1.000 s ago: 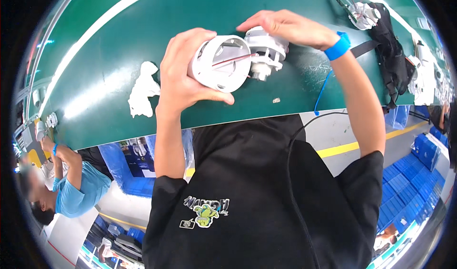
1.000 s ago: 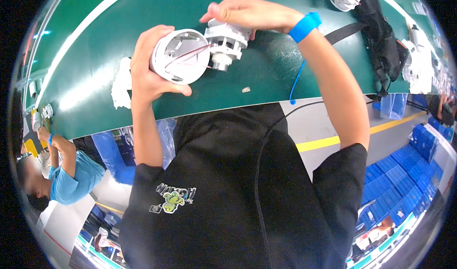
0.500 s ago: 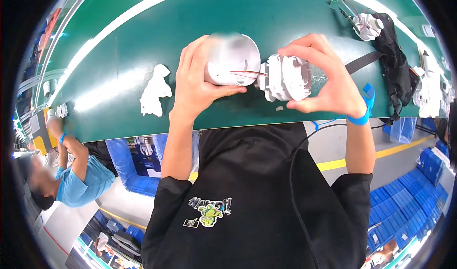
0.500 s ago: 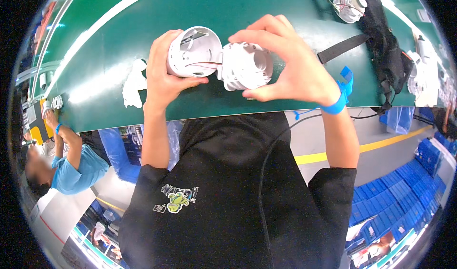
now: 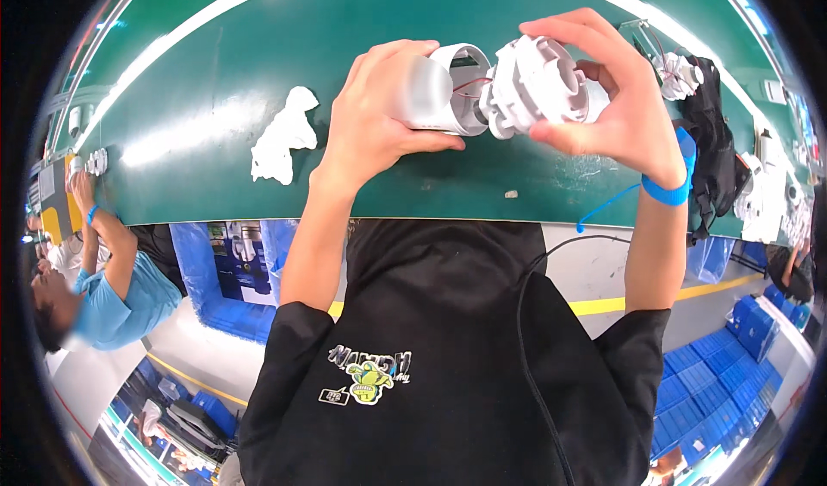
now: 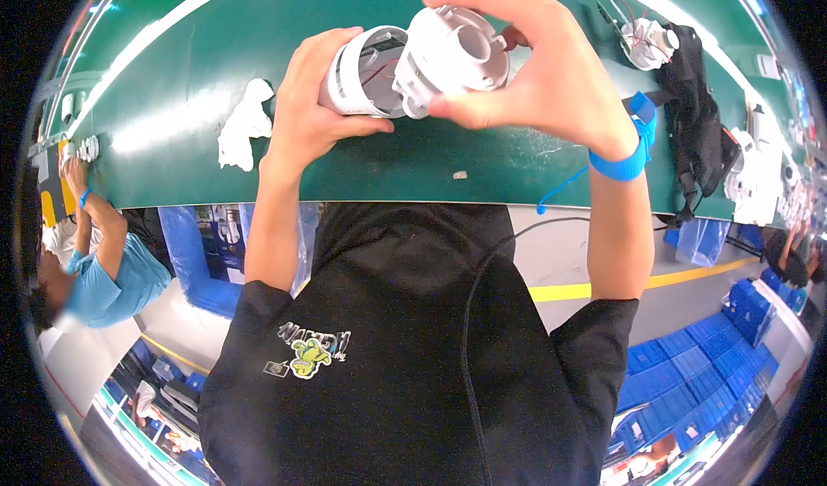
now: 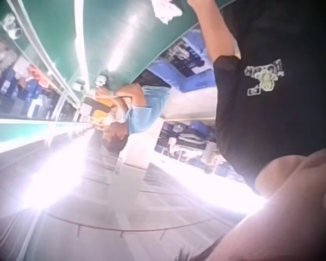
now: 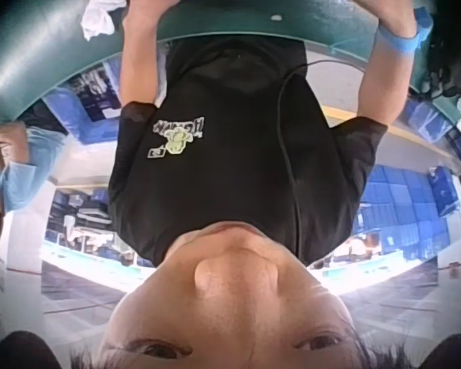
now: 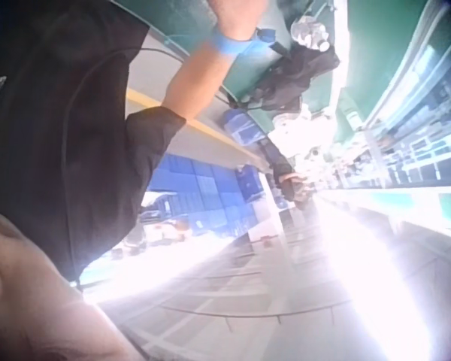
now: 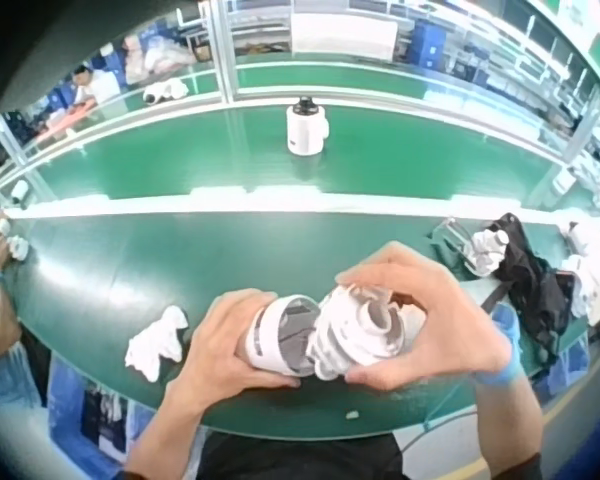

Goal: Assembling the internal circuit board and plastic housing for an electronic sensor on a factory production line.

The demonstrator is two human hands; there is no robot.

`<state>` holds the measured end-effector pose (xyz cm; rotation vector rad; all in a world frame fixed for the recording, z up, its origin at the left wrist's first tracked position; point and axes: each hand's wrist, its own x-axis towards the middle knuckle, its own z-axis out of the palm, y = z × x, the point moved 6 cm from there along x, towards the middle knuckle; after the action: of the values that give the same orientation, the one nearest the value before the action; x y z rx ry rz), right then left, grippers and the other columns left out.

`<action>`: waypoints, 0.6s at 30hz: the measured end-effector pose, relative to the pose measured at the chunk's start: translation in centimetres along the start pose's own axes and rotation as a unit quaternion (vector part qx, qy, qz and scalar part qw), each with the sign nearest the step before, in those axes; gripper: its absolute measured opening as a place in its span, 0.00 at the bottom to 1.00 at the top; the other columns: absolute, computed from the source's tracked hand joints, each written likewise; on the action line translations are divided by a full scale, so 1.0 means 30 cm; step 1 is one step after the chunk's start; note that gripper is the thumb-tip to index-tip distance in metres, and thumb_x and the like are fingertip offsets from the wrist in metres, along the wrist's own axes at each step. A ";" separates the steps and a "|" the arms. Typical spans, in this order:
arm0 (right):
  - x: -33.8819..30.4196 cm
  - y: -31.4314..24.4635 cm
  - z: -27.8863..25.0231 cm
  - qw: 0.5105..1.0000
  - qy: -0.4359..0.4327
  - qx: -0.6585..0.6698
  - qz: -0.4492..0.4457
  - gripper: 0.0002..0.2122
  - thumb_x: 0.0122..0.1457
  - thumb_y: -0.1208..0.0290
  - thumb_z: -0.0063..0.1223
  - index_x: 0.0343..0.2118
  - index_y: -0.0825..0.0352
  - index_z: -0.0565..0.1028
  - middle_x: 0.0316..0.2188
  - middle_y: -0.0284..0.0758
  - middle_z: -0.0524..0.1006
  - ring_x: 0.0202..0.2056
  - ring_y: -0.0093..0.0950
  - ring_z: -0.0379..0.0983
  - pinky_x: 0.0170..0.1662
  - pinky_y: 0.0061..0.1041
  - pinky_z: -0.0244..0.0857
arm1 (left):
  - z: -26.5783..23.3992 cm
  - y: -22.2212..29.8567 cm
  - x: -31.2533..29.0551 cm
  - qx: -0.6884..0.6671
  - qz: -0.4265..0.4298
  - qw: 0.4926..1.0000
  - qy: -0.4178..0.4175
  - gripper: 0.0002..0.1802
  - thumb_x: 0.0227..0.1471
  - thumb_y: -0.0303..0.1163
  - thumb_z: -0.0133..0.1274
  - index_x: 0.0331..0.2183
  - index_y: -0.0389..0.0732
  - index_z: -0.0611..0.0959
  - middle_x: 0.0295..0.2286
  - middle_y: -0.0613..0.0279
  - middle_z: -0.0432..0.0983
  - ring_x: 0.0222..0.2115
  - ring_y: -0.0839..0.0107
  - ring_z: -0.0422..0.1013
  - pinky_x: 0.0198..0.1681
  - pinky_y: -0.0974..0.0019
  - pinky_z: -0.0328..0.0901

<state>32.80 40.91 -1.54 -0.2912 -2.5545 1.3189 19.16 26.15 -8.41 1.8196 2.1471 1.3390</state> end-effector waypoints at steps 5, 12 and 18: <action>0.007 0.121 0.033 0.992 0.063 0.055 0.095 0.31 0.39 0.58 0.71 0.45 0.70 0.72 0.38 0.35 0.74 0.42 0.24 0.70 0.40 0.25 0.70 | 0.005 0.005 -0.002 -0.021 -0.006 1.000 0.023 0.47 0.17 0.45 0.73 0.47 0.48 0.76 0.44 0.65 0.71 0.44 0.60 0.68 0.45 0.60 0.67; -0.018 0.059 0.062 0.997 0.075 -0.002 0.028 0.32 0.38 0.57 0.72 0.44 0.69 0.71 0.38 0.35 0.69 0.40 0.27 0.70 0.37 0.26 0.72 | 0.004 -0.002 -0.008 -0.009 -0.018 0.999 0.044 0.47 0.17 0.45 0.73 0.47 0.49 0.76 0.42 0.65 0.71 0.42 0.60 0.69 0.42 0.60 0.69; -0.017 0.067 0.086 0.989 0.097 -0.048 0.098 0.30 0.44 0.52 0.67 0.43 0.72 0.72 0.35 0.39 0.72 0.39 0.28 0.70 0.37 0.25 0.68 | 0.000 0.005 -0.008 0.008 -0.007 0.998 0.058 0.46 0.16 0.44 0.73 0.46 0.50 0.76 0.42 0.66 0.71 0.41 0.60 0.69 0.41 0.60 0.69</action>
<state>32.60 39.92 -4.68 -0.6699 -2.4784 1.1668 19.36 25.94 -8.44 1.7712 2.2278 1.4628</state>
